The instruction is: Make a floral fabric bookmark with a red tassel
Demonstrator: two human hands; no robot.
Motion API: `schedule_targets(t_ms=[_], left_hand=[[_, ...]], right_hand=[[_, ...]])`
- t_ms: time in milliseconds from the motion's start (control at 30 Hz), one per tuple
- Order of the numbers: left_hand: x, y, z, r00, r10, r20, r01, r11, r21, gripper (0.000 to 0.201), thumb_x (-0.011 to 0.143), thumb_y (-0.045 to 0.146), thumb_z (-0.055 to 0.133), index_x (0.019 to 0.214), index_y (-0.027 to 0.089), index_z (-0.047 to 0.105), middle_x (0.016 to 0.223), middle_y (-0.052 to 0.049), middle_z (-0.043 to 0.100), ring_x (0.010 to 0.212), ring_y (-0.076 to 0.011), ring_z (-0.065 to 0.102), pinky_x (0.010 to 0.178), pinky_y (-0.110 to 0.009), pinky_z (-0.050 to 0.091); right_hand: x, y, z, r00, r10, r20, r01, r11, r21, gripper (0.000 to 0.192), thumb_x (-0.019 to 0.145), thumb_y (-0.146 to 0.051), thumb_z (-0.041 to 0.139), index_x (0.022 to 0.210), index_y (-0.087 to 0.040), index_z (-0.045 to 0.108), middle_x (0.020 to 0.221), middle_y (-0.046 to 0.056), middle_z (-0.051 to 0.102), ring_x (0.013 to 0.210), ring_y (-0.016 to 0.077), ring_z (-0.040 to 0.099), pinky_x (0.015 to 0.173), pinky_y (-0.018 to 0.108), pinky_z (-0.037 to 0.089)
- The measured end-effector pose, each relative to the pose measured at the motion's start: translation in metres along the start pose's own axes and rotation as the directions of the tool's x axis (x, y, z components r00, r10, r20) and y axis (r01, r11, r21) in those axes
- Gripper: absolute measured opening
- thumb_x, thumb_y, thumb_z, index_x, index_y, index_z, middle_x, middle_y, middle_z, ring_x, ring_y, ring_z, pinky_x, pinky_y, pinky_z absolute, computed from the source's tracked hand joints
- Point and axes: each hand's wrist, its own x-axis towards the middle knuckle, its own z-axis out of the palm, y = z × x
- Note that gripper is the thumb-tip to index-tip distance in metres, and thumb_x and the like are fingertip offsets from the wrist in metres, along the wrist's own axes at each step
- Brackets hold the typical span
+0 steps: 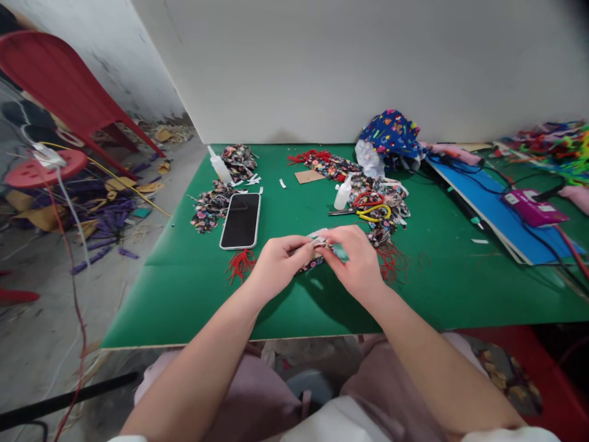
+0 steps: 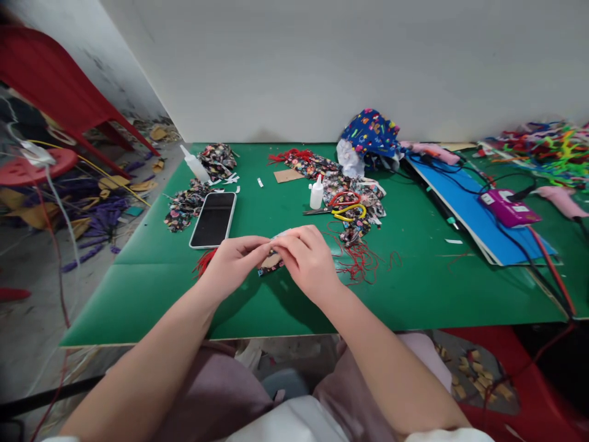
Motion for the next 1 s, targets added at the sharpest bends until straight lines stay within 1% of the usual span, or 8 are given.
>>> schedule_targets(t_ms=[133, 333, 467, 667, 767, 867, 933, 1000], left_hand=[[0.002, 0.001, -0.001, 0.999, -0.050, -0.021, 0.048, 0.995, -0.083, 0.028, 0.079, 0.036, 0.053, 0.080, 0.013, 0.069, 0.056, 0.001, 0.053, 0.053, -0.0086, 0.043, 0.049, -0.020, 0.033], [0.004, -0.004, -0.004, 0.998, -0.054, -0.040, 0.051, 0.996, -0.076, 0.026, 0.077, 0.036, 0.057, 0.081, 0.015, 0.071, 0.061, 0.000, 0.059, 0.055, -0.0090, 0.044, 0.050, -0.020, 0.032], [0.003, -0.001, -0.002, 0.998, -0.049, -0.041, 0.048, 0.998, -0.032, 0.026, 0.077, 0.035, 0.056, 0.083, 0.015, 0.072, 0.072, -0.003, 0.066, 0.064, -0.0124, 0.053, 0.055, -0.021, 0.037], [0.003, -0.002, 0.000, 0.994, -0.035, -0.105, 0.029, 0.998, -0.062, 0.025, 0.077, 0.033, 0.055, 0.078, 0.015, 0.071, 0.071, -0.003, 0.067, 0.065, -0.0141, 0.056, 0.055, -0.022, 0.040], [0.006, -0.013, -0.012, 0.976, -0.019, -0.216, 0.021, 1.000, 0.005, 0.026, 0.078, 0.034, 0.054, 0.084, 0.015, 0.071, 0.065, -0.002, 0.063, 0.057, -0.0113, 0.050, 0.049, -0.021, 0.035], [0.009, -0.020, -0.031, 0.900, 0.037, -0.434, 0.007, 0.995, 0.099, 0.029, 0.081, 0.036, 0.050, 0.090, 0.016, 0.069, 0.055, 0.001, 0.054, 0.048, -0.0090, 0.040, 0.044, -0.022, 0.028], [0.010, -0.017, -0.039, 0.878, 0.134, -0.459, -0.050, 0.980, 0.190, 0.030, 0.083, 0.038, 0.048, 0.095, 0.019, 0.068, 0.057, 0.001, 0.054, 0.050, -0.0095, 0.043, 0.047, -0.023, 0.031], [0.012, -0.012, -0.041, 0.886, 0.237, -0.399, -0.072, 0.920, 0.385, 0.029, 0.084, 0.035, 0.046, 0.093, 0.018, 0.068, 0.062, 0.000, 0.059, 0.057, -0.0118, 0.049, 0.054, -0.024, 0.037]], right_hand=[[0.003, 0.006, -0.007, 0.966, 0.257, 0.035, -0.259, 0.952, 0.163, 0.046, 0.079, -0.028, 0.062, 0.122, -0.027, 0.046, 0.102, 0.005, 0.059, 0.089, 0.0170, 0.057, 0.082, 0.035, 0.049], [0.004, 0.015, -0.008, 0.896, 0.420, 0.147, -0.445, 0.853, 0.274, 0.017, 0.080, -0.028, 0.059, 0.095, -0.022, 0.064, 0.093, 0.003, 0.064, 0.082, 0.0150, 0.061, 0.077, 0.032, 0.050], [0.005, 0.010, -0.008, 0.884, 0.451, 0.125, -0.468, 0.841, 0.272, 0.008, 0.080, -0.025, 0.058, 0.078, -0.020, 0.064, 0.080, 0.001, 0.065, 0.072, 0.0131, 0.060, 0.070, 0.029, 0.049], [0.007, -0.006, -0.010, 0.929, 0.368, 0.040, -0.363, 0.883, 0.298, 0.008, 0.079, -0.022, 0.059, 0.072, -0.021, 0.062, 0.074, 0.001, 0.062, 0.069, 0.0128, 0.058, 0.062, 0.027, 0.049], [0.012, -0.007, -0.023, 0.931, 0.359, -0.060, -0.322, 0.891, 0.320, 0.014, 0.082, -0.025, 0.055, 0.069, -0.022, 0.060, 0.068, 0.000, 0.059, 0.062, 0.0122, 0.057, 0.055, 0.026, 0.048], [0.012, 0.012, -0.038, 0.834, 0.460, -0.304, -0.385, 0.881, 0.276, 0.015, 0.085, -0.030, 0.051, 0.075, -0.023, 0.059, 0.067, 0.000, 0.059, 0.060, 0.0130, 0.057, 0.056, 0.029, 0.049], [0.007, 0.030, -0.039, 0.825, 0.500, -0.264, -0.431, 0.859, 0.277, 0.012, 0.084, -0.031, 0.052, 0.090, -0.025, 0.060, 0.078, 0.002, 0.062, 0.069, 0.0154, 0.061, 0.061, 0.032, 0.051], [-0.001, 0.046, -0.031, 0.878, 0.476, -0.046, -0.457, 0.863, 0.215, 0.030, 0.082, -0.031, 0.055, 0.113, -0.027, 0.054, 0.093, 0.004, 0.065, 0.083, 0.0182, 0.062, 0.072, 0.037, 0.052]])
